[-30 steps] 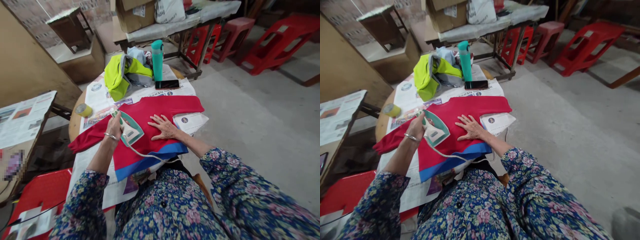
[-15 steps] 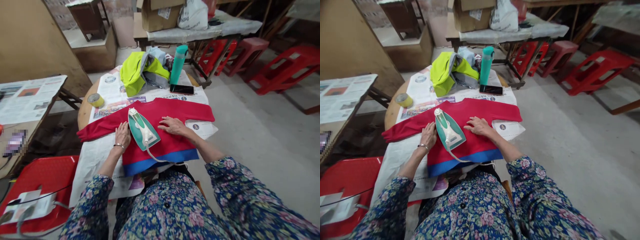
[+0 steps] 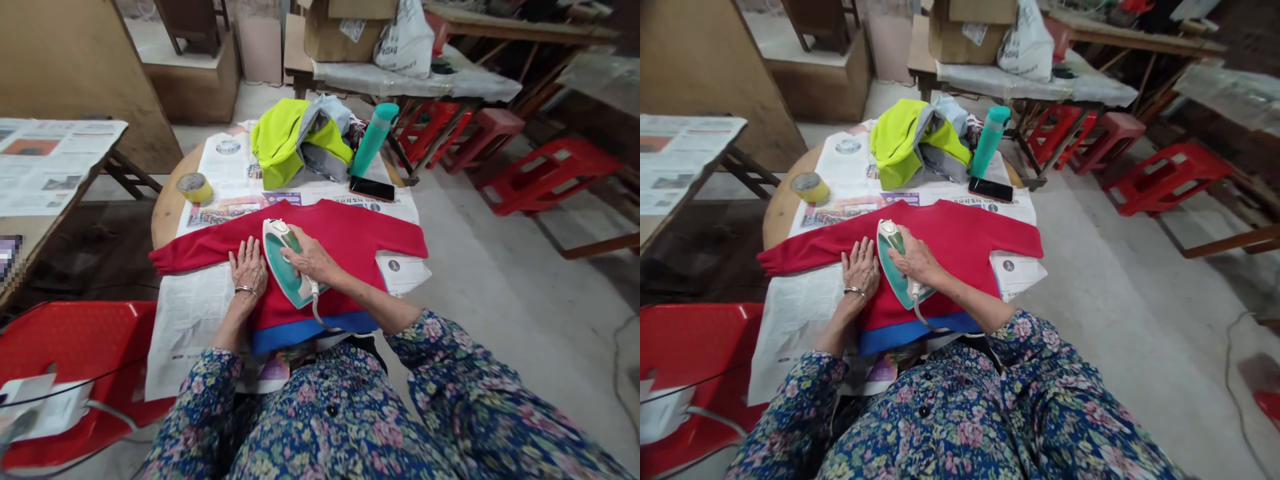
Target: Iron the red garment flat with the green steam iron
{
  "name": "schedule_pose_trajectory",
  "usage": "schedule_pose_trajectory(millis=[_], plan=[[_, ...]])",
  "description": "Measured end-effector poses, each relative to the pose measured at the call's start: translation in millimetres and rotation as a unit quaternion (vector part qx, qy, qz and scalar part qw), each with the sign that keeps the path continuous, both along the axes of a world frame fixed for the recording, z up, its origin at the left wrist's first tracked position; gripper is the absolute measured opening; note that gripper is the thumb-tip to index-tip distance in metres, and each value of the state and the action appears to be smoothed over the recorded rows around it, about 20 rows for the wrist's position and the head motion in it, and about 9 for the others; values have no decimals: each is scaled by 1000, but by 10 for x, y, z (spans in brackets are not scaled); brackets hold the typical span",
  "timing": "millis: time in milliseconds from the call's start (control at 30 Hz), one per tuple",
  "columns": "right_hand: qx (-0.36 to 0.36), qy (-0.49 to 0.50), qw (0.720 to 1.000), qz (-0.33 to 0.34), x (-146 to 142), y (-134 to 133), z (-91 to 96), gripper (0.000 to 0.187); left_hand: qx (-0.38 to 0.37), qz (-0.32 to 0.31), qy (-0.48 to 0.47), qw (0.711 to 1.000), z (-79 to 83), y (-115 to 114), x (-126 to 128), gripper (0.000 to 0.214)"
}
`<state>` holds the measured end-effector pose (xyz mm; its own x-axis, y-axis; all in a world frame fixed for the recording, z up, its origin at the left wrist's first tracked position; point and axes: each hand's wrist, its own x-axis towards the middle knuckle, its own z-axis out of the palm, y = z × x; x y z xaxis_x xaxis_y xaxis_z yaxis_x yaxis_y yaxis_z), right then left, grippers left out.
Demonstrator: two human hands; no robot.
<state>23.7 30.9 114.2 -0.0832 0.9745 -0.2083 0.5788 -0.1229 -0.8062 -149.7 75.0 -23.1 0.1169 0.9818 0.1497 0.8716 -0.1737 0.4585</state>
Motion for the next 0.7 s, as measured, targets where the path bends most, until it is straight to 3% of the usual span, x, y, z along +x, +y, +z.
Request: schedule_pose_trajectory(millis=[333,433,567,700], plan=[[-77,29,995,61,446,-611,-12,72,5,9,-10,1000,45,-6,-26,62],[-66,29,996,53,472,-680,-26,70,11,11,-6,1000,65,-5,-37,60],[-5,6,1000,14,432,-561,-79,64,25,0,7,1000,74,6,-69,60],[8,-31,999,-14,411,-195,-45,64,34,-3,19,999,80,34,-100,61]])
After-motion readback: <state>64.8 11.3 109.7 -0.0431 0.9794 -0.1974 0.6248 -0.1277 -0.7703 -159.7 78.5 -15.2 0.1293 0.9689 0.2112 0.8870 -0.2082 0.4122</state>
